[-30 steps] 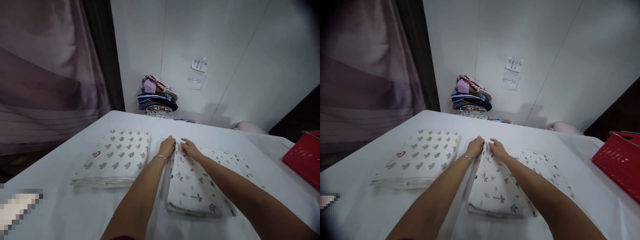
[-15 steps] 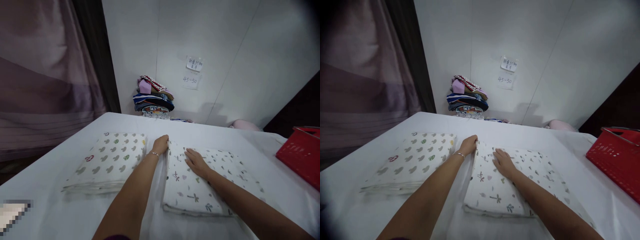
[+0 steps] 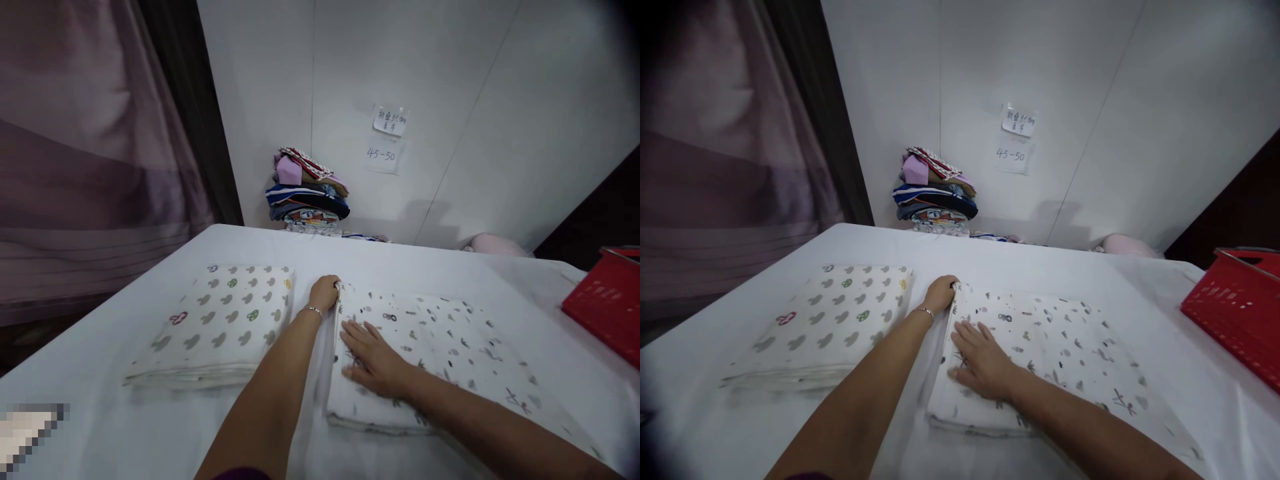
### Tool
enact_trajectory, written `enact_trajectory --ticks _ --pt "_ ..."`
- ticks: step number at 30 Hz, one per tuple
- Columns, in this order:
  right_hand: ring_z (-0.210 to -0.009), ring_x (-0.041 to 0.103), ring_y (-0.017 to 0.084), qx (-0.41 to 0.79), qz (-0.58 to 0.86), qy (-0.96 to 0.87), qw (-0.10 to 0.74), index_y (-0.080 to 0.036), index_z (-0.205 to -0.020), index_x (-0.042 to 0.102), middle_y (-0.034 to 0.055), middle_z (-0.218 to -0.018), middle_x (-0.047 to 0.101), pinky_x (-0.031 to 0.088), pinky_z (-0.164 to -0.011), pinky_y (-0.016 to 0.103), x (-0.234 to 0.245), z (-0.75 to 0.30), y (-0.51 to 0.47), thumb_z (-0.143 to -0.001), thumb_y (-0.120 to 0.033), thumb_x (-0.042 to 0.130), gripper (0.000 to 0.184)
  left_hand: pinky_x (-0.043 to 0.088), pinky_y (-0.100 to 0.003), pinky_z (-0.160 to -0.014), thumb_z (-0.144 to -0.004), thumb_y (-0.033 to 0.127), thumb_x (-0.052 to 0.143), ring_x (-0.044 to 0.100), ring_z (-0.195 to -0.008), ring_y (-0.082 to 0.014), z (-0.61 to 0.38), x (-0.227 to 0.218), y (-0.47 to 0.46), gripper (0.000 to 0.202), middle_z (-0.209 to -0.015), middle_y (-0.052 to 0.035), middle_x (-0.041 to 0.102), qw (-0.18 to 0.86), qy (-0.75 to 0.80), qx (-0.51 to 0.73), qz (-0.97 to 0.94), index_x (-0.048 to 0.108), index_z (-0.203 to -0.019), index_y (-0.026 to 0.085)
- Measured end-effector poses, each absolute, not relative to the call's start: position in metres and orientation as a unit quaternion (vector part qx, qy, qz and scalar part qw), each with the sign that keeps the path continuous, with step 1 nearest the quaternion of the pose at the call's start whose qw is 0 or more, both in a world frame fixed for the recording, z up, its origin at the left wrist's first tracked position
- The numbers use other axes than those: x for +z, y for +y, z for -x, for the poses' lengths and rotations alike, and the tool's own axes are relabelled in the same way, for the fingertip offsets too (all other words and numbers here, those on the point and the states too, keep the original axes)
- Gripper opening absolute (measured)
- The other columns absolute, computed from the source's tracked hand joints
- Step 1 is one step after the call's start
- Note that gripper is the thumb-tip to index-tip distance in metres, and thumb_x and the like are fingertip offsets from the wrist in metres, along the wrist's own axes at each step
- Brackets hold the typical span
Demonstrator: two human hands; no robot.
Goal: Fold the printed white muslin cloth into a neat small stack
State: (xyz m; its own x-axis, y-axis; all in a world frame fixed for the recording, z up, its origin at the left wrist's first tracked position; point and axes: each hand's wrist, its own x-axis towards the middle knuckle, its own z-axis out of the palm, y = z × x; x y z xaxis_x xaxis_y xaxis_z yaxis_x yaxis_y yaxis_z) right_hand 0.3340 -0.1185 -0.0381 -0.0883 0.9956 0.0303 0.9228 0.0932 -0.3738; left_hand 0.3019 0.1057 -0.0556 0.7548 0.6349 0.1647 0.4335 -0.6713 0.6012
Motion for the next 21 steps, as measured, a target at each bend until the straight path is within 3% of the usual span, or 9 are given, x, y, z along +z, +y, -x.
enact_trajectory --ticks 7,12,16,21 --pt "-0.137 0.014 0.027 0.167 0.590 -0.778 0.135 -0.021 -0.145 0.019 0.0139 -0.148 0.020 0.010 -0.110 0.052 -0.026 -0.312 -0.172 -0.086 -0.049 0.047 0.071 0.040 -0.023 -0.085 -0.070 0.009 0.053 0.057 -0.098 -0.0148 -0.298 -0.055 0.106 0.034 -0.106 -0.0017 0.066 0.333 0.305 0.177 -0.874 0.065 -0.099 0.022" --pt "-0.135 0.022 0.025 0.132 0.607 -0.770 0.144 -0.023 -0.144 0.020 0.0116 -0.146 0.027 0.018 -0.110 0.048 -0.030 -0.306 -0.198 -0.086 -0.037 0.049 0.066 0.042 -0.024 -0.082 -0.076 0.018 0.054 0.058 -0.093 -0.0148 -0.274 -0.050 0.090 0.035 -0.107 -0.0048 0.065 0.368 0.354 0.189 -0.839 0.059 -0.110 0.019" --pt "-0.128 0.035 0.025 0.068 0.620 -0.763 0.171 -0.020 -0.137 0.035 0.0127 -0.137 0.043 0.028 -0.105 0.046 -0.038 -0.303 -0.205 -0.087 -0.024 0.045 0.051 0.043 -0.023 -0.078 -0.078 0.024 0.054 0.059 -0.086 -0.0135 -0.233 -0.050 0.061 0.027 -0.098 -0.0043 0.066 0.392 0.379 0.201 -0.814 0.060 -0.103 0.017" --pt "-0.107 0.050 0.025 0.043 0.659 -0.728 0.185 -0.018 -0.119 0.052 0.0130 -0.118 0.056 0.040 -0.090 0.040 -0.034 -0.291 -0.192 -0.085 -0.026 0.048 0.035 0.045 -0.022 -0.066 -0.078 0.030 0.053 0.059 -0.073 -0.0126 -0.178 -0.048 0.008 0.017 -0.082 -0.0008 0.067 0.429 0.385 0.186 -0.796 0.063 -0.086 0.019"
